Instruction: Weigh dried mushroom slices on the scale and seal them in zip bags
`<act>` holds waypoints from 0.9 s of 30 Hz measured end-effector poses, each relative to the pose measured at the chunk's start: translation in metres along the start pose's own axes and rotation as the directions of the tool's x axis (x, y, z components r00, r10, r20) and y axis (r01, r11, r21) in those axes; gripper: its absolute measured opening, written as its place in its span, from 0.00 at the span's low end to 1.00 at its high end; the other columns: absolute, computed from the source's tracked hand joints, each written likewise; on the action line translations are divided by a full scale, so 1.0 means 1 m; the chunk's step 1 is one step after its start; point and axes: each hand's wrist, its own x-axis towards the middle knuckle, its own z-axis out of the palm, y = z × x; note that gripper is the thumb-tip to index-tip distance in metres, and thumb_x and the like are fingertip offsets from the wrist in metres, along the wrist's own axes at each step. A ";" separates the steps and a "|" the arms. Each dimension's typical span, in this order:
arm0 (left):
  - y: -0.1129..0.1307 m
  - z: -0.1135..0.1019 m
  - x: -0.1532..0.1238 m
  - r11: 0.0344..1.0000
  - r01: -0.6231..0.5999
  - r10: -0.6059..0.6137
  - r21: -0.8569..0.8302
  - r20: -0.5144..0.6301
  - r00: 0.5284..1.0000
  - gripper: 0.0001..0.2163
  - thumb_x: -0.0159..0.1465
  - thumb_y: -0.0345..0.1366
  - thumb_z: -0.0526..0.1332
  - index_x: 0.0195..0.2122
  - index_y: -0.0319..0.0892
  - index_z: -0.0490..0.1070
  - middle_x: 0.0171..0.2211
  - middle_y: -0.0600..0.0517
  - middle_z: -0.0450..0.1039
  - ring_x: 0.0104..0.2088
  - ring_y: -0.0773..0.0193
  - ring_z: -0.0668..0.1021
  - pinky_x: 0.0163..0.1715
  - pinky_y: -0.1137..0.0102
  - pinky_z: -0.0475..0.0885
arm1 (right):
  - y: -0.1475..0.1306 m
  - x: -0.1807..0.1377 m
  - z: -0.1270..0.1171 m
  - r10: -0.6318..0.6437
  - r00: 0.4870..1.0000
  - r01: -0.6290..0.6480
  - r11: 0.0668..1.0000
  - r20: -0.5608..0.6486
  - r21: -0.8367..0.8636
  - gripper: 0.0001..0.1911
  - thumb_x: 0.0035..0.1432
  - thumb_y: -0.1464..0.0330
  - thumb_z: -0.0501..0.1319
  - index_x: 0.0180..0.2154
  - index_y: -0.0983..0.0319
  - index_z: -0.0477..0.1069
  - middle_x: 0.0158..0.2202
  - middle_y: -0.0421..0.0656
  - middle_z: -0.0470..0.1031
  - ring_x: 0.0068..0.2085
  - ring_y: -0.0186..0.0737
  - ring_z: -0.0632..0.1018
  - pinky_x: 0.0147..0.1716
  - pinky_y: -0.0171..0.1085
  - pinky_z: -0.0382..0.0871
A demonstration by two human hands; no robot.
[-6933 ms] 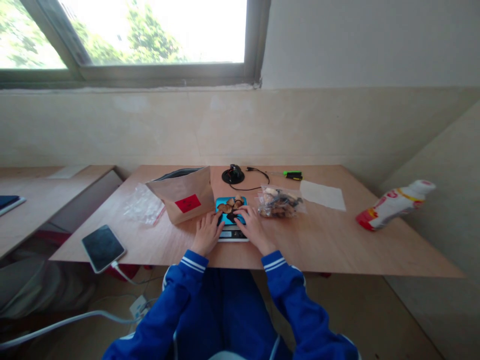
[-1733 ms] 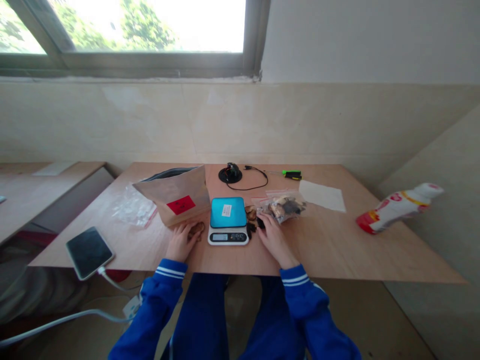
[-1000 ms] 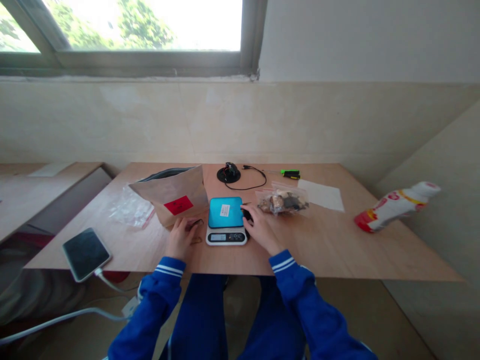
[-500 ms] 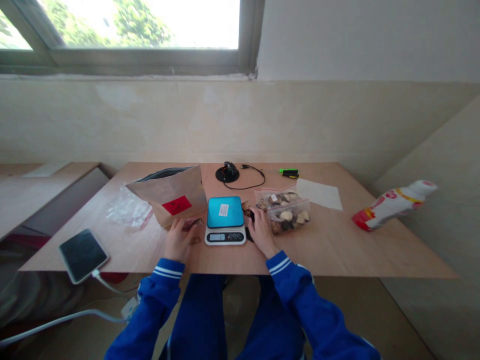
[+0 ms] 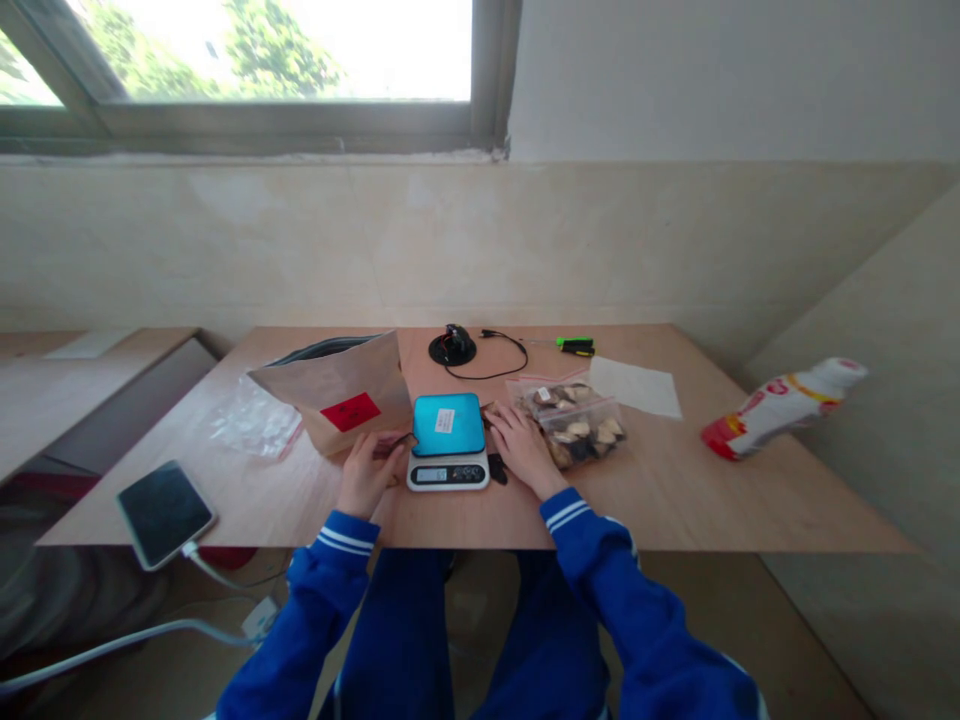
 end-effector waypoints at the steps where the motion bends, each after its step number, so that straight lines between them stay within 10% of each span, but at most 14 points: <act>1: 0.000 0.000 0.000 1.000 0.004 -0.004 -0.008 -0.001 1.000 0.06 0.61 0.34 0.60 0.38 0.42 0.73 0.35 0.51 0.70 0.32 0.66 0.77 0.36 0.67 0.77 | 0.000 0.000 0.001 0.010 1.000 -0.009 1.000 0.024 -0.028 0.22 0.67 0.66 0.44 0.57 0.60 0.66 0.62 0.47 0.63 0.61 0.51 0.64 0.55 0.50 0.64; 15: 0.003 0.005 0.002 0.993 0.088 -0.089 -0.076 -0.005 0.996 0.08 0.59 0.36 0.62 0.38 0.41 0.73 0.36 0.49 0.71 0.34 0.64 0.77 0.38 0.66 0.76 | -0.006 -0.034 -0.021 -0.013 1.000 0.013 0.999 0.003 0.052 0.18 0.64 0.68 0.50 0.53 0.65 0.66 0.56 0.54 0.66 0.56 0.50 0.67 0.56 0.49 0.63; 27: 0.013 0.059 0.051 1.000 0.002 -0.002 0.008 0.072 0.997 0.10 0.59 0.25 0.58 0.40 0.43 0.71 0.36 0.51 0.68 0.32 0.66 0.76 0.37 0.68 0.74 | -0.015 -0.046 -0.026 0.060 0.995 -0.067 0.992 0.074 0.103 0.09 0.56 0.65 0.63 0.39 0.61 0.72 0.44 0.49 0.70 0.46 0.50 0.70 0.47 0.48 0.68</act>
